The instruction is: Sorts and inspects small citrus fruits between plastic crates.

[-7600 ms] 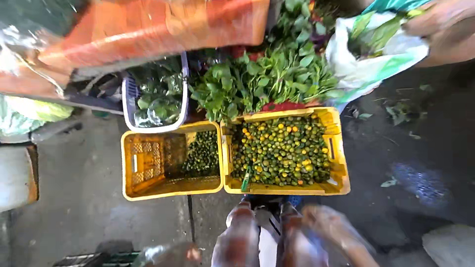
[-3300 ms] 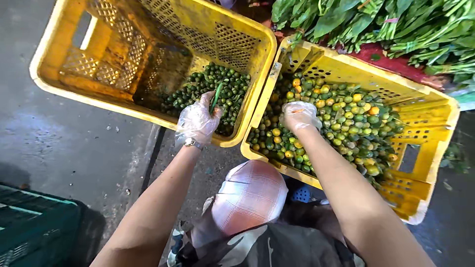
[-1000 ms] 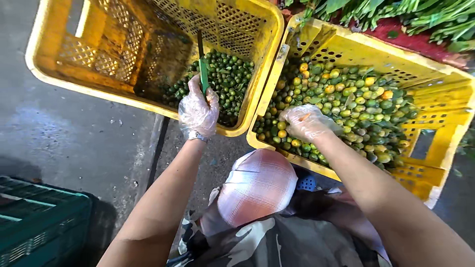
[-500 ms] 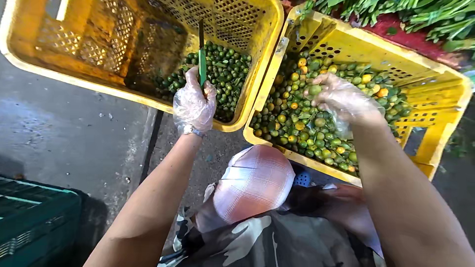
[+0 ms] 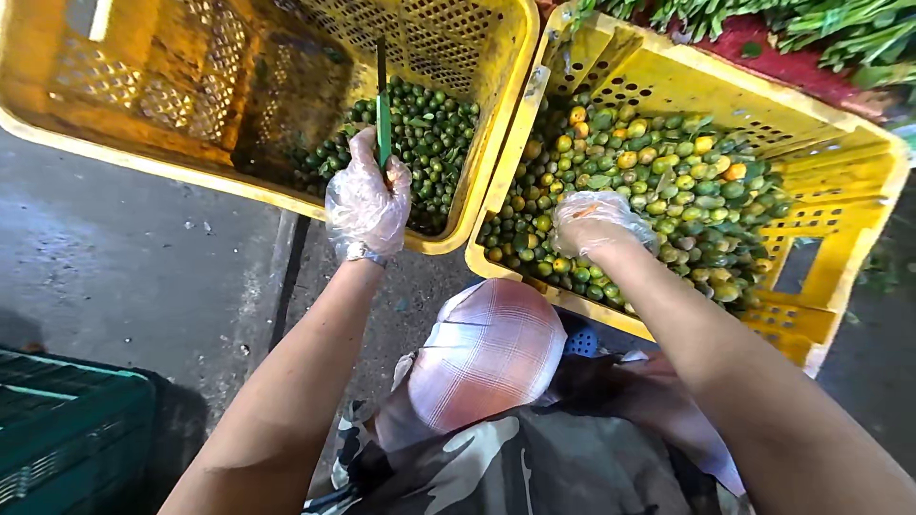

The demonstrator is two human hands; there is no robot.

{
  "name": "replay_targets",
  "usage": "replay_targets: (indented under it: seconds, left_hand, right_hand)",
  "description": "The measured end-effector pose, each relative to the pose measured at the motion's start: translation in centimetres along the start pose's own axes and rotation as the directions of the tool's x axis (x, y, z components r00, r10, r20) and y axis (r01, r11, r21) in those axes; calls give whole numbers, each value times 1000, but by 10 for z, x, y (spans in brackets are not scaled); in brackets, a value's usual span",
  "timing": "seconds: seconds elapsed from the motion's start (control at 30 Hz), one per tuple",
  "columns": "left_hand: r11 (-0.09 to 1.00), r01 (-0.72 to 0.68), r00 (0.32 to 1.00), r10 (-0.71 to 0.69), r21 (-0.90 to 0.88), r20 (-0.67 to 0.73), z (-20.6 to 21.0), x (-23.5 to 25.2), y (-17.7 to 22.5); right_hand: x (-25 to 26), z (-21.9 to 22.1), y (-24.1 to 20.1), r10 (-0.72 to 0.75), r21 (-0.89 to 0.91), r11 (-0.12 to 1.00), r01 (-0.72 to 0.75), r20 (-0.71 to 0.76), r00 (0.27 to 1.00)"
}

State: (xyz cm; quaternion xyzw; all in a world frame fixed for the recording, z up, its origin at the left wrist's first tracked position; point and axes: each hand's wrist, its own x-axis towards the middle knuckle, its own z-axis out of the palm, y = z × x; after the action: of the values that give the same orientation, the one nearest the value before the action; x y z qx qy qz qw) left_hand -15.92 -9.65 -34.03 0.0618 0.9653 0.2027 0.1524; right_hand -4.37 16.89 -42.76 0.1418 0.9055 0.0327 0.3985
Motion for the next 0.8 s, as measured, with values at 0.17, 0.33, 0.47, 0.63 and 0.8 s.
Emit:
replay_targets:
  seconds: [0.17, 0.33, 0.47, 0.63, 0.8]
  left_hand:
    - [999, -8, 1000, 8, 36, -21, 4, 0, -3]
    - [999, -21, 997, 25, 46, -80, 14, 5, -12]
    - [999, -20, 992, 24, 27, -123, 20, 5, -13]
    - [999, -37, 983, 32, -26, -180, 23, 5, -13]
    - [999, -14, 996, 11, -33, -91, 10, 1, -3]
  right_hand:
    - [-5, 0, -7, 62, 72, 996, -61, -15, 998]
    - [-10, -42, 16, 86, 307, 949, -68, -47, 995]
    - [-66, -106, 10, -134, 902, 370, 222, -185, 974]
    - [-41, -53, -31, -222, 497, 761, 418, -406, 886]
    - [-7, 10, -58, -568, 19, 806, 592, -262, 780]
